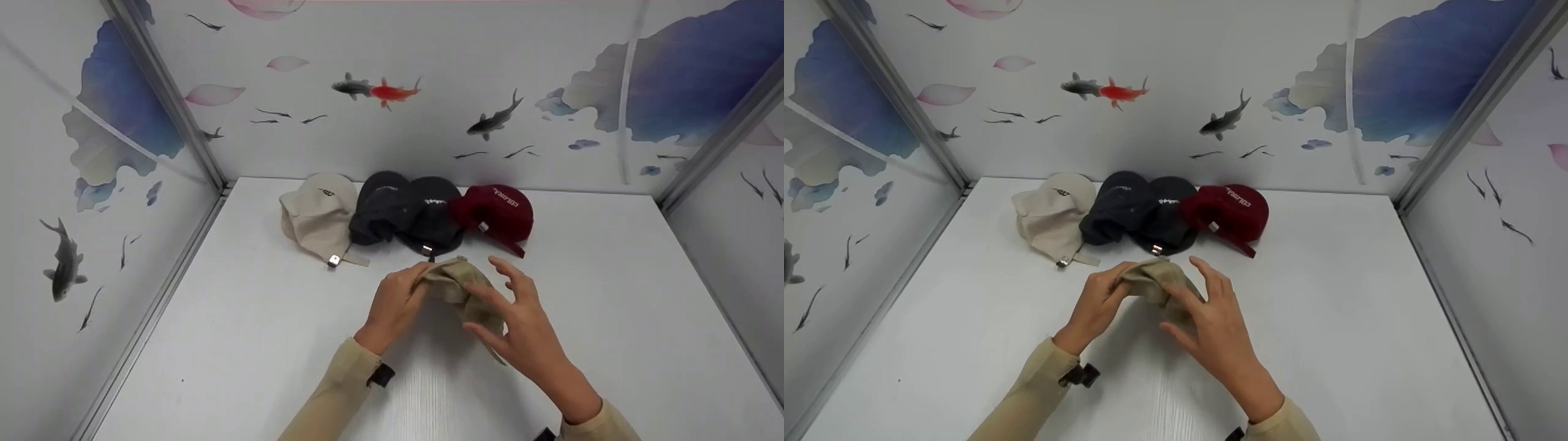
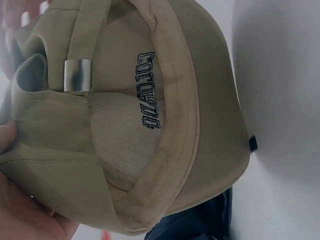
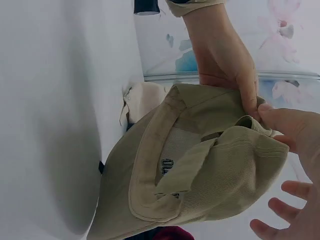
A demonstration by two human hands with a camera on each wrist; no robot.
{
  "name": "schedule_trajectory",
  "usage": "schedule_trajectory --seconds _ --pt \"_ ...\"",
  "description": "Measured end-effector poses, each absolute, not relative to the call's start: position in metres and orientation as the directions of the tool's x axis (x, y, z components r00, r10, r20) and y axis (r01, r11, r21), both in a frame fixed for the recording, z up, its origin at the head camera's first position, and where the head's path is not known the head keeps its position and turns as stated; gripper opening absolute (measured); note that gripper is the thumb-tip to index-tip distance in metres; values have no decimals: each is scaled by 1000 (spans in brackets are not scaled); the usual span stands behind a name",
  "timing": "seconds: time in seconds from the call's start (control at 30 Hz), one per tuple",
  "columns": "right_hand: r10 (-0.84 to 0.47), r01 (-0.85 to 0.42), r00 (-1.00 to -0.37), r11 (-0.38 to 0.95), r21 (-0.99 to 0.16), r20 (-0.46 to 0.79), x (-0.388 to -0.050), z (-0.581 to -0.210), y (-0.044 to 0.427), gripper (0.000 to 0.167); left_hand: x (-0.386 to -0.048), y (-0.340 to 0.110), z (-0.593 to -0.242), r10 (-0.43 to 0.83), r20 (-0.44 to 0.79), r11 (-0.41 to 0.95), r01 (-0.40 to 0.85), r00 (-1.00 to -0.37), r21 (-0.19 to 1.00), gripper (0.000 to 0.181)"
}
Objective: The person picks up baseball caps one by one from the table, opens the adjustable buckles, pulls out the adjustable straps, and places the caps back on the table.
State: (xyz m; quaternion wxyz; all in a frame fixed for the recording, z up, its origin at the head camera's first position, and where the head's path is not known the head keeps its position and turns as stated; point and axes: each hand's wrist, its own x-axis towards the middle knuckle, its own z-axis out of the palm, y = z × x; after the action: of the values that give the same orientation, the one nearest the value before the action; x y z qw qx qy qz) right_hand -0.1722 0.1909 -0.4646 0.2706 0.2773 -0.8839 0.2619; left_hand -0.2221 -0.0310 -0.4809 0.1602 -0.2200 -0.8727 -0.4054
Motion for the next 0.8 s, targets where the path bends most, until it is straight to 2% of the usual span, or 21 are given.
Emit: schedule_trajectory --seconds 0.2,0.27,0.4,0.5,0.7,0.8 --pt "-352 -561 -758 782 -272 550 -177 -473 186 103 -225 -33 -478 222 447 555 490 -866 672 24" --pt "-346 -549 -765 791 -268 543 -180 -476 184 107 -225 -33 -478 216 442 538 484 -871 690 22" --pt "-322 -543 -760 792 -279 564 -184 -481 182 103 -226 -34 -477 201 438 486 478 -876 732 23" --pt "-324 -569 -734 773 -280 597 -186 -483 182 98 -227 -34 -477 186 449 458 482 -874 747 25" --pt "-442 -669 -617 730 -139 651 -189 -486 185 93 -227 -35 -480 163 447 439 470 -880 766 33" --pt "-478 -679 -589 730 -79 652 -190 -485 186 87 -227 -36 -481 148 448 449 464 -882 764 31"
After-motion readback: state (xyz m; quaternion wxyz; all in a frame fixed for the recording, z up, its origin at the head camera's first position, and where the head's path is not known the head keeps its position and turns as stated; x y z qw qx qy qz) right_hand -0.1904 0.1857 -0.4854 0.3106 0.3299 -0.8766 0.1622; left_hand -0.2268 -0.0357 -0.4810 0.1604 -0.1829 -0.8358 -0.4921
